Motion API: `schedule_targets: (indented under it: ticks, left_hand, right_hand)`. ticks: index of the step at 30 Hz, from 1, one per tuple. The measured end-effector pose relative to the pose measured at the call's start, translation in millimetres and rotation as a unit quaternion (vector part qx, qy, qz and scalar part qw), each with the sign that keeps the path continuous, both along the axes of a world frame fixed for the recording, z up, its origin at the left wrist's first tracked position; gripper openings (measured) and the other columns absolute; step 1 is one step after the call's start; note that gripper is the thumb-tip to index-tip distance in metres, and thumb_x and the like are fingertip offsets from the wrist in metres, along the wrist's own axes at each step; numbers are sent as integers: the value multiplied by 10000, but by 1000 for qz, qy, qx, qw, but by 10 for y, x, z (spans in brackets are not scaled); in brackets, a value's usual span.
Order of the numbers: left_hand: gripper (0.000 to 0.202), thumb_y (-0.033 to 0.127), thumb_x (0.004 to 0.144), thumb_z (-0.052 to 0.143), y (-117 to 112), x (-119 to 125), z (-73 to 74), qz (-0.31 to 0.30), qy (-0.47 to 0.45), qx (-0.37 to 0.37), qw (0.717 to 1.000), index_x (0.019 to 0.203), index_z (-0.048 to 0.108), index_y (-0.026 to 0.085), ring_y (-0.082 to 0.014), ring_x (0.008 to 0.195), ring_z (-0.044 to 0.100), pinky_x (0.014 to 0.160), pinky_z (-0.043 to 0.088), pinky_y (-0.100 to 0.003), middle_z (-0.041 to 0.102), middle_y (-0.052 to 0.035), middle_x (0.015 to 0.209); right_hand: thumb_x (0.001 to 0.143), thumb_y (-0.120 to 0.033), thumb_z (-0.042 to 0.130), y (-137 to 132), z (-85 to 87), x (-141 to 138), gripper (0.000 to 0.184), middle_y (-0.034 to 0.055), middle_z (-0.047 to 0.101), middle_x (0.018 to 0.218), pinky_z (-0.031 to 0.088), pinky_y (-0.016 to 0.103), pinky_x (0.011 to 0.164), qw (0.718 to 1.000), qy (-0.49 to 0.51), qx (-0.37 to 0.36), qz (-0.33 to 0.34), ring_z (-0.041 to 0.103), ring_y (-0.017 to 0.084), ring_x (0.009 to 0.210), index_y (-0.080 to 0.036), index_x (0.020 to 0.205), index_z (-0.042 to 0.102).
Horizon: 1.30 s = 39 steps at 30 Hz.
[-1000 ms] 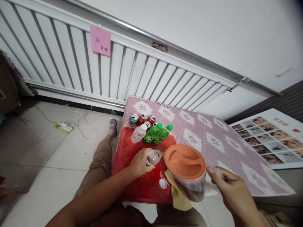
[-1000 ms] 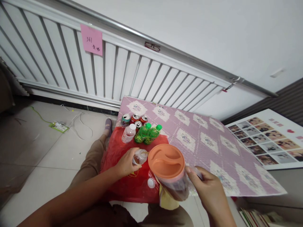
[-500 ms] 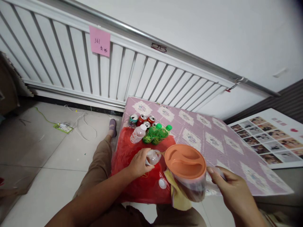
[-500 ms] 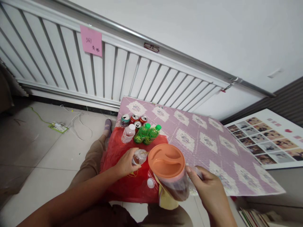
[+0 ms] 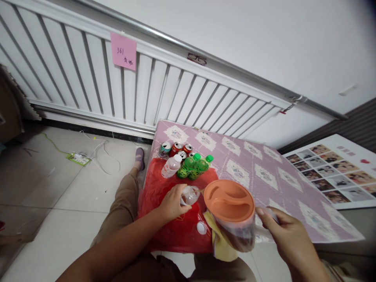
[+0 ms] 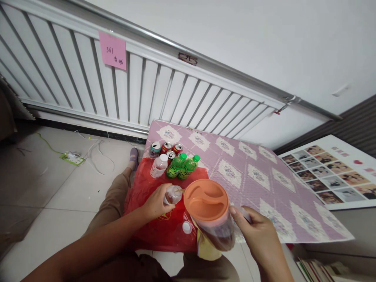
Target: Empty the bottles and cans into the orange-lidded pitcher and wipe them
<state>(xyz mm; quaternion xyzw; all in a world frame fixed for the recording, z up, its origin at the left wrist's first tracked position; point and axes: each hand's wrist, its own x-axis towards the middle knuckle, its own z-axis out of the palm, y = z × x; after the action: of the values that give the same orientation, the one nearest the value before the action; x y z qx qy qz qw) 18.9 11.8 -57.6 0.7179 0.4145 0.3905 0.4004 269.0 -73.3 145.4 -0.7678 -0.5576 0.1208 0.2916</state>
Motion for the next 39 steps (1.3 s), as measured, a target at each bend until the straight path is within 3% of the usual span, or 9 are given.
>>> schedule_targets:
  ticks: [20,31,39]
  left_hand:
    - [776,204,665,802,-10,12,14,1,-4,-8,1000,1346,431,200,-318,1217,565,1057,454,-481,576,-139,1313]
    - [882,217,674,800,-18,25,-20,7,15,-8,1000,1425,338,199,-331,1309,520,1116,423,-515,523,-160,1414]
    - [806,196,679,794,-14,14,-9,-8,10,17,1000,1381,400,215,-311,1247,553,1080,453,-483,566,-128,1348]
  right_hand:
    - [713,-627,666,32,-62,77,461,-18,479,550,379,242,487,999,26,-23,-1,434,136,544,-196,560,603]
    - [687,-590,704,23,-10,-182,448,-31,441,520,353,247,499,998,57,21,-25,407,127,526,-202,519,555]
    - [638,-574,747,39,-5,-183,420,-34,462,514,367,249,504,997,77,11,-25,420,127,522,-205,519,583]
